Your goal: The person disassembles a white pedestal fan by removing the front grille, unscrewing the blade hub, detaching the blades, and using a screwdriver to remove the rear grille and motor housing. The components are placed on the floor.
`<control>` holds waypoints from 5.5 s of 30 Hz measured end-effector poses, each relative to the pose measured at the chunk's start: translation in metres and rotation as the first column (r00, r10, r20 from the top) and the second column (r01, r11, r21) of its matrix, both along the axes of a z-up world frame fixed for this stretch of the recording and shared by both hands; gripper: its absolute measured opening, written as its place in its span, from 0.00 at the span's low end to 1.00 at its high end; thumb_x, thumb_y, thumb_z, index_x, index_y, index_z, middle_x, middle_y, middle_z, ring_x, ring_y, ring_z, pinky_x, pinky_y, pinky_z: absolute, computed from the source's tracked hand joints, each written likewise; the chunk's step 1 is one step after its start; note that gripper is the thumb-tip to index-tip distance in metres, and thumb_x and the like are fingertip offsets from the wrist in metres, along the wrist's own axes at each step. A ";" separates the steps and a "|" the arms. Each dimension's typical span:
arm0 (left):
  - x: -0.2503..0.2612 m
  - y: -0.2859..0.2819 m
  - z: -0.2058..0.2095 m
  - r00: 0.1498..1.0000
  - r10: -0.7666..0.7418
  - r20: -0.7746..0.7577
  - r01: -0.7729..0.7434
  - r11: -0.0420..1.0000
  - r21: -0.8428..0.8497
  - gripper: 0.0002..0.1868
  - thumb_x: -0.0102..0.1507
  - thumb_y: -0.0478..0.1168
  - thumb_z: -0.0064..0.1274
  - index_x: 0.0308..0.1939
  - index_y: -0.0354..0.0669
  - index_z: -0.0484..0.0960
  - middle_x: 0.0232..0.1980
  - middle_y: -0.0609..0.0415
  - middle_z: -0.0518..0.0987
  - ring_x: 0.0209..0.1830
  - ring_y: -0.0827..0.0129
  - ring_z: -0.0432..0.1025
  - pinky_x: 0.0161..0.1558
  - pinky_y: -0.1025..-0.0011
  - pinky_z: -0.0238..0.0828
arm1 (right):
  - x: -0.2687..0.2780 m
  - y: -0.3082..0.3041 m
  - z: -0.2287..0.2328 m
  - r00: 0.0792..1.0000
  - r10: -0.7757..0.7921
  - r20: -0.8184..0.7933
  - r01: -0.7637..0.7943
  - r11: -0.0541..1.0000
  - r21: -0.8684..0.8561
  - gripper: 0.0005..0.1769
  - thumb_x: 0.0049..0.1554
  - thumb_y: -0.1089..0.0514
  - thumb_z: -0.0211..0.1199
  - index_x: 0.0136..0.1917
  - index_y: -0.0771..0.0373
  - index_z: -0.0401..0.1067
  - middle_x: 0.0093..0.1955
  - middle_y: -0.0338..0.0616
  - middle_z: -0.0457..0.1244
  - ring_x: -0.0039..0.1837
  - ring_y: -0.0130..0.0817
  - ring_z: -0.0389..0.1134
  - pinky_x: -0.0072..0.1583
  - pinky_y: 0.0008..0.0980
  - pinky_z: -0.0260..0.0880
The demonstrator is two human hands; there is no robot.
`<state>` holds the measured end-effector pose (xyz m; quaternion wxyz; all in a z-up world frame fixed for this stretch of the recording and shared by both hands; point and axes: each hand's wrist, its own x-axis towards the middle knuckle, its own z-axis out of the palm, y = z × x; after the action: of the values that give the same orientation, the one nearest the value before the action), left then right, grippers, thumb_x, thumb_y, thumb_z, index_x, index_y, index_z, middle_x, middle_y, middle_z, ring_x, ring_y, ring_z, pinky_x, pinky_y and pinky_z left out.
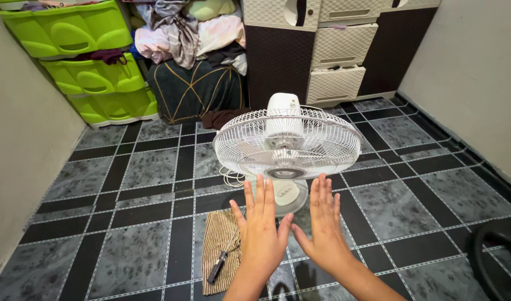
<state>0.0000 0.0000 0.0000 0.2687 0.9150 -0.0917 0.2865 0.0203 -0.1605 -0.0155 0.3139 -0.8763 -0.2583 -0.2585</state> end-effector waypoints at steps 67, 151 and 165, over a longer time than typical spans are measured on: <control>0.147 0.067 0.020 0.932 0.285 0.222 -0.170 0.889 -0.425 0.31 0.70 0.48 0.46 0.74 0.36 0.65 0.78 0.39 0.62 0.80 0.45 0.52 0.75 0.39 0.35 | 0.153 -0.088 -0.015 0.961 -0.265 0.076 0.219 0.901 0.374 0.38 0.68 0.49 0.53 0.82 0.69 0.46 0.86 0.65 0.40 0.86 0.56 0.39 0.82 0.48 0.38; 0.206 -0.065 0.098 0.820 -0.356 0.447 0.086 0.850 0.520 0.22 0.64 0.58 0.55 0.34 0.41 0.80 0.34 0.50 0.75 0.42 0.53 0.72 0.68 0.44 0.58 | 0.236 -0.144 -0.105 0.814 -0.103 -0.572 0.382 0.837 0.392 0.38 0.67 0.36 0.41 0.28 0.64 0.67 0.21 0.43 0.59 0.25 0.32 0.64 0.33 0.32 0.63; 0.205 -0.060 0.103 0.775 -0.336 0.535 0.034 0.868 0.495 0.23 0.63 0.60 0.56 0.29 0.44 0.78 0.32 0.52 0.75 0.39 0.57 0.71 0.52 0.55 0.62 | 0.239 -0.139 -0.130 0.833 0.217 -0.509 0.271 0.641 0.718 0.31 0.68 0.41 0.43 0.31 0.62 0.60 0.23 0.37 0.52 0.24 0.28 0.55 0.29 0.32 0.58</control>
<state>0.2048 -0.0597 0.1029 0.0287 0.7970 -0.3299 0.5050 0.2597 -0.2996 -0.1456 0.7110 -0.6982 -0.0081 -0.0834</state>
